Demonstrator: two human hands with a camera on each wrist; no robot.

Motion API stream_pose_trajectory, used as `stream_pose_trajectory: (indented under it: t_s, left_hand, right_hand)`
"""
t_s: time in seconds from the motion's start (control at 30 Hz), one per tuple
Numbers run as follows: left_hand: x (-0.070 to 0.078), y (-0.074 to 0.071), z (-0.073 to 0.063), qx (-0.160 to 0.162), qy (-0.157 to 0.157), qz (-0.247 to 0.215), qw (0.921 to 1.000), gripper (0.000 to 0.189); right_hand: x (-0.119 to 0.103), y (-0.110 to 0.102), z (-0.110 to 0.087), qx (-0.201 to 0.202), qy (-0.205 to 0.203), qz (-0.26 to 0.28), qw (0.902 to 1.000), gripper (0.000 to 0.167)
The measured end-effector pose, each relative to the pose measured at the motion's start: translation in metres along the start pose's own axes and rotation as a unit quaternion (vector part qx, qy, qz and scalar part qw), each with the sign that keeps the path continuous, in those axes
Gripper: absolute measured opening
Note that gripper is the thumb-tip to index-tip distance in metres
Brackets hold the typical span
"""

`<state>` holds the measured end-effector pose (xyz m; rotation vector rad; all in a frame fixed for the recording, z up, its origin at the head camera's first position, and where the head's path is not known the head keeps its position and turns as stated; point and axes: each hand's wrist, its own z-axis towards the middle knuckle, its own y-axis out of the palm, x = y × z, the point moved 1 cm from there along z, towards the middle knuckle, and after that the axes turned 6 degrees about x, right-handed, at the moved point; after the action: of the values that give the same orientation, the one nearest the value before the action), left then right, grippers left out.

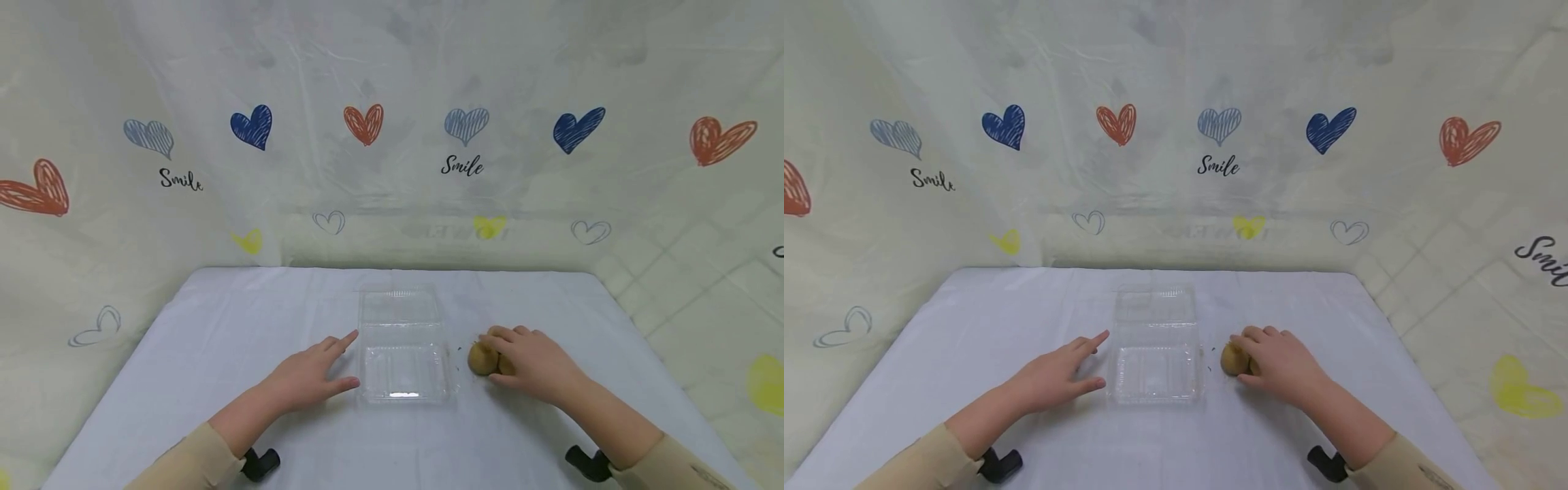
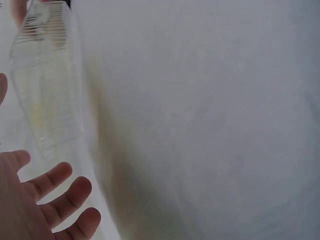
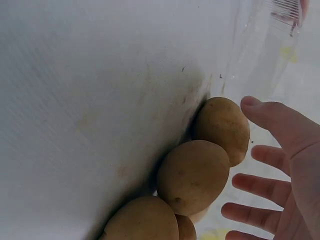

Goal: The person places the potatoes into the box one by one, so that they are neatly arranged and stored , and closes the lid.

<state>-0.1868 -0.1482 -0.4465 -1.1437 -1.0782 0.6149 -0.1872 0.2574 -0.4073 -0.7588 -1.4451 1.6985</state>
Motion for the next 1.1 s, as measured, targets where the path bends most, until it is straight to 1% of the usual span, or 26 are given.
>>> stream_pose_trajectory:
  t_s: [0.17, 0.43, 0.6, 0.8, 1.1]
  left_hand:
    - [0.002, 0.001, 0.003, -0.021, 0.003, -0.010, 0.9997, 0.085]
    - [0.003, 0.002, 0.005, -0.051, -0.003, -0.026, 0.9983, 0.088]
    - [0.002, 0.001, 0.006, -0.061, -0.007, -0.036, 0.9975, 0.089]
    - [0.001, 0.002, 0.007, -0.067, -0.004, -0.036, 0.9971, 0.090]
    - [0.000, 0.002, 0.008, -0.069, 0.001, -0.037, 0.9969, 0.093]
  right_hand:
    - [0.000, 0.003, 0.005, -0.021, 0.004, -0.014, 0.9997, 0.062]
    - [0.001, 0.009, 0.010, -0.031, 0.000, -0.027, 0.9991, 0.062]
    - [0.000, 0.013, 0.014, -0.027, -0.009, -0.035, 0.9990, 0.062]
    - [-0.001, 0.017, 0.017, -0.029, -0.017, -0.052, 0.9981, 0.063]
    - [-0.004, 0.017, 0.020, -0.031, -0.023, -0.058, 0.9975, 0.055]
